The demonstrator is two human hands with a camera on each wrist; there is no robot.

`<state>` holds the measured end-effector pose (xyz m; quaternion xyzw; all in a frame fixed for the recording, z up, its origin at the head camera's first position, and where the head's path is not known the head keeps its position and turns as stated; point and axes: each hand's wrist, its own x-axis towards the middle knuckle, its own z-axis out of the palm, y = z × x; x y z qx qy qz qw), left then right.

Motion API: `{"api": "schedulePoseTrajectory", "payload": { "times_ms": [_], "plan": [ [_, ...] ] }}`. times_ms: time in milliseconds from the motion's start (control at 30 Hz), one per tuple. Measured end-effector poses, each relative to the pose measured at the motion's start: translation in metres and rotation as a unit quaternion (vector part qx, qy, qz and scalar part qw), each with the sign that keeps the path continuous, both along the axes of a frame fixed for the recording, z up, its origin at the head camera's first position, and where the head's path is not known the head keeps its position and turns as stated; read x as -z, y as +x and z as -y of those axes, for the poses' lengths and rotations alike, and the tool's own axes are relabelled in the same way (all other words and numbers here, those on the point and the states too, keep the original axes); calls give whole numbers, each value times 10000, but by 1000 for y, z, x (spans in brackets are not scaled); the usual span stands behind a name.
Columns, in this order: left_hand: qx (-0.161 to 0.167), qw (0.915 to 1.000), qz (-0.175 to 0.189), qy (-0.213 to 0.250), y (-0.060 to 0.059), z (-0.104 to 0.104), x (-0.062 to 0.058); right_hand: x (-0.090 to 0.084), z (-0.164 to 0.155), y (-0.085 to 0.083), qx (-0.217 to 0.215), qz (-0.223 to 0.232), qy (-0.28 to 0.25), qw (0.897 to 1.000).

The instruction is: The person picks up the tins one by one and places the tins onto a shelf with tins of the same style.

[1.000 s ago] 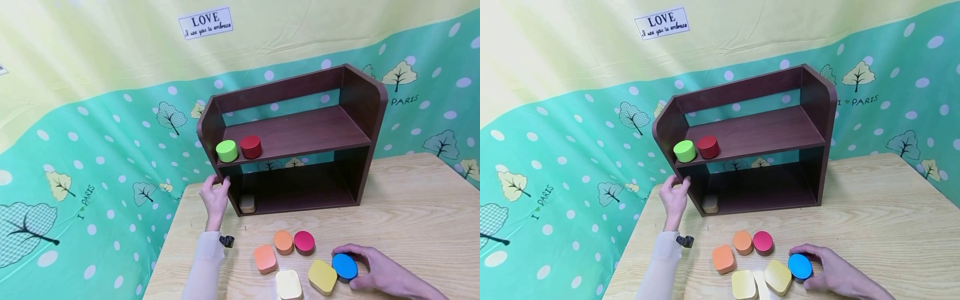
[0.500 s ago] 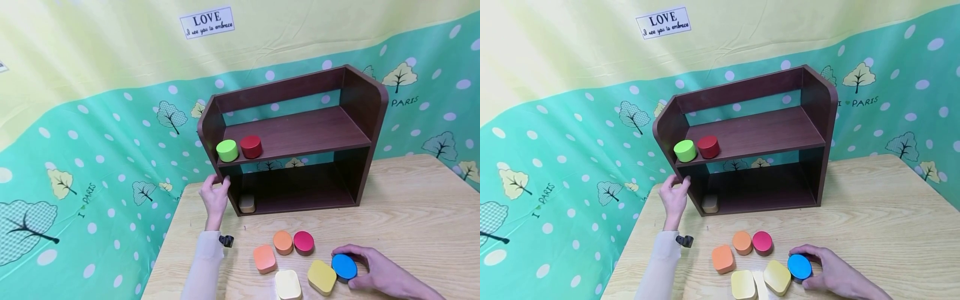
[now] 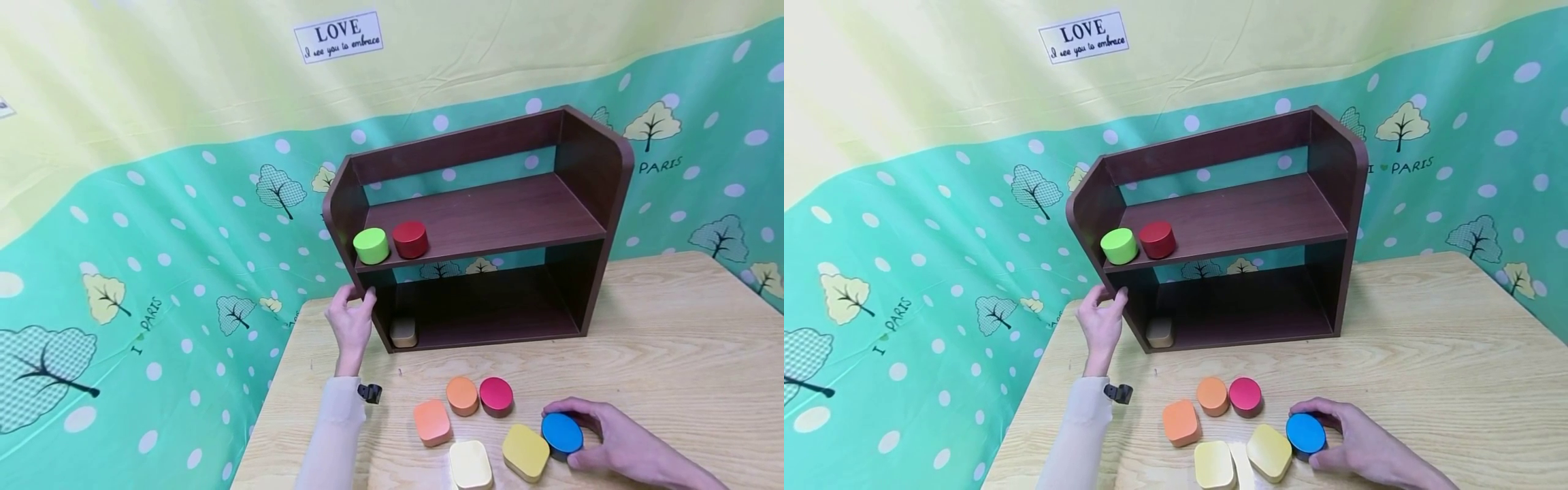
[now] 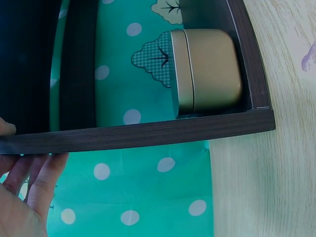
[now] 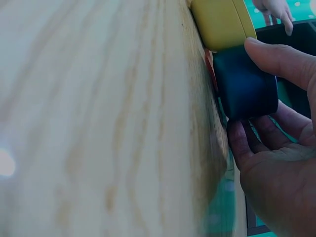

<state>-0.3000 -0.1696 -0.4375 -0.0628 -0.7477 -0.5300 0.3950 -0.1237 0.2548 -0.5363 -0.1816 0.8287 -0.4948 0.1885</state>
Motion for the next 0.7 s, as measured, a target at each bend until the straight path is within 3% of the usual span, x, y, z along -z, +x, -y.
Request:
{"api": "schedulePoseTrajectory", "payload": {
  "times_ms": [367,700],
  "plan": [
    [40,10000,28,26,1,0,-1,-3,1,0,21,-36,-57,10000],
    [24,9999,56,92,2,-1,-1,-10,-1,-2,136,247,-167,9995]
  ]
}}
